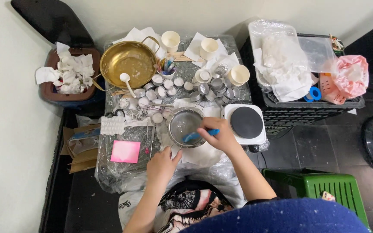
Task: The person stands at a workbench and continuously stirs a white, semi-liquid wax mixture in a metal bowl using a blue silicone spatula, occasionally scraping the bowl's sides while the mixture thickens.
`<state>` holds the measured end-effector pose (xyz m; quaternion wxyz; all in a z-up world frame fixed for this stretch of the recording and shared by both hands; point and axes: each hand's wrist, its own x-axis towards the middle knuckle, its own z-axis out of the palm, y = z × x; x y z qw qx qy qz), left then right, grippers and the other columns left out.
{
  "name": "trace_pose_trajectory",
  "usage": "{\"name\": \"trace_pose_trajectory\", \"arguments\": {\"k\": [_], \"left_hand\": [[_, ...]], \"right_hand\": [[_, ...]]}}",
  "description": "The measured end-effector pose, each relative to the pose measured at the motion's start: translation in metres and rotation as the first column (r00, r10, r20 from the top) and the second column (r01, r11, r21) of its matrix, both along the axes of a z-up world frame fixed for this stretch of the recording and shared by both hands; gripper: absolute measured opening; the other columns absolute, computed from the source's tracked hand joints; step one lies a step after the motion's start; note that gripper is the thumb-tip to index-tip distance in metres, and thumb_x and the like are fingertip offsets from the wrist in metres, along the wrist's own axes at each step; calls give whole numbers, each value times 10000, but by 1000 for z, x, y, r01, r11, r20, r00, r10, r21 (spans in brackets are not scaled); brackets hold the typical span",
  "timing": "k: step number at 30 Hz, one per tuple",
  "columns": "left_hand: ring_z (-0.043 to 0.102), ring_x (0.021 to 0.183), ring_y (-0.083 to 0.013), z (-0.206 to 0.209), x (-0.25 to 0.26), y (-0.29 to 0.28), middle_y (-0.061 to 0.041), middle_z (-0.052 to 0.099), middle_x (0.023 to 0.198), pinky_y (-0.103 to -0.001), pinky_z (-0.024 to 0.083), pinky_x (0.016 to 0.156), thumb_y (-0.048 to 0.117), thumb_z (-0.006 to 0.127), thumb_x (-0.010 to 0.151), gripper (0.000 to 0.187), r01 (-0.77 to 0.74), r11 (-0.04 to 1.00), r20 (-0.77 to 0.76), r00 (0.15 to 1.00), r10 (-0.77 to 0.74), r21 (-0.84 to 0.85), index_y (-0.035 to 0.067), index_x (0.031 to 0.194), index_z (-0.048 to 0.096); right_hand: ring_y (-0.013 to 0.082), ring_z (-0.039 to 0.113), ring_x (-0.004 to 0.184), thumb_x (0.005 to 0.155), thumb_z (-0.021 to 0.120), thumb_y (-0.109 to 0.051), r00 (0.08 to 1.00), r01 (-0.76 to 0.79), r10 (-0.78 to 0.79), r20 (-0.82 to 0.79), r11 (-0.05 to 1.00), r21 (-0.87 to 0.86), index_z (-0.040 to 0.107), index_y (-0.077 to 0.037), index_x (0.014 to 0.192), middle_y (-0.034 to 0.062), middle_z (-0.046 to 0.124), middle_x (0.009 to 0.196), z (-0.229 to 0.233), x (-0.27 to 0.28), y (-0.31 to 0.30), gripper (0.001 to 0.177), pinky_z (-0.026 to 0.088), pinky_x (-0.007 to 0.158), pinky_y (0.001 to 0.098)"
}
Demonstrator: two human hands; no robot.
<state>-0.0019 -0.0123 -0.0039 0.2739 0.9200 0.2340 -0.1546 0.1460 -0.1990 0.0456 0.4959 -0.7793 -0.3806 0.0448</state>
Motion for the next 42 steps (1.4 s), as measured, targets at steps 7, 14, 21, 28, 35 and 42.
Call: {"name": "trace_pose_trajectory", "arguments": {"k": [7, 14, 21, 28, 35, 42], "left_hand": [[716, 760, -397, -3, -3, 0, -178, 715, 764, -517, 549, 660, 593, 618, 897, 509, -6, 1000, 21, 1000, 6, 1, 86, 895, 669], [716, 741, -386, -6, -2, 0, -165, 713, 749, -507, 548, 645, 582, 627, 897, 494, -2, 1000, 27, 1000, 2, -9, 89, 888, 667], [715, 723, -384, -7, -3, 1, -164, 710, 733, -505, 546, 634, 588, 637, 889, 499, -6, 1000, 43, 999, 6, 0, 90, 874, 669], [716, 719, -382, -5, -1, 1, -165, 710, 728, -498, 549, 634, 579, 638, 898, 493, 1, 1000, 47, 999, -1, 7, 87, 877, 673], [716, 712, -380, 1, -1, 1, -159, 710, 715, -502, 545, 633, 571, 643, 890, 485, -8, 1000, 46, 999, 8, -6, 87, 873, 676], [713, 727, -393, 1, 0, 2, -171, 709, 720, -510, 541, 637, 564, 644, 901, 486, 7, 1000, 28, 1000, -7, -9, 79, 885, 672]], "right_hand": [[237, 598, 581, 899, 714, -126, 996, 66, -67, -51, 997, -27, 602, -28, 737, 86, 586, 658, -3, 2, 0, 220, 445, 563, 342], [228, 580, 591, 910, 713, -116, 992, 112, -113, -56, 994, -10, 626, -18, 782, 84, 597, 684, -10, 6, -1, 183, 443, 566, 326], [225, 595, 605, 921, 689, -135, 996, 82, -81, -22, 996, 26, 633, -34, 775, 69, 595, 677, -21, 5, -6, 186, 459, 590, 324], [242, 598, 604, 917, 717, -136, 994, 107, -106, 19, 994, -25, 636, -31, 774, 77, 598, 691, -14, 8, -1, 195, 462, 587, 332], [260, 608, 632, 897, 729, -155, 998, 57, -57, 10, 998, -32, 628, -19, 781, 95, 603, 706, -11, 5, 2, 207, 469, 600, 345], [244, 620, 611, 914, 711, -135, 995, 89, -89, -52, 996, -9, 658, -21, 795, 88, 608, 687, -13, 8, -1, 173, 473, 589, 335]]}}
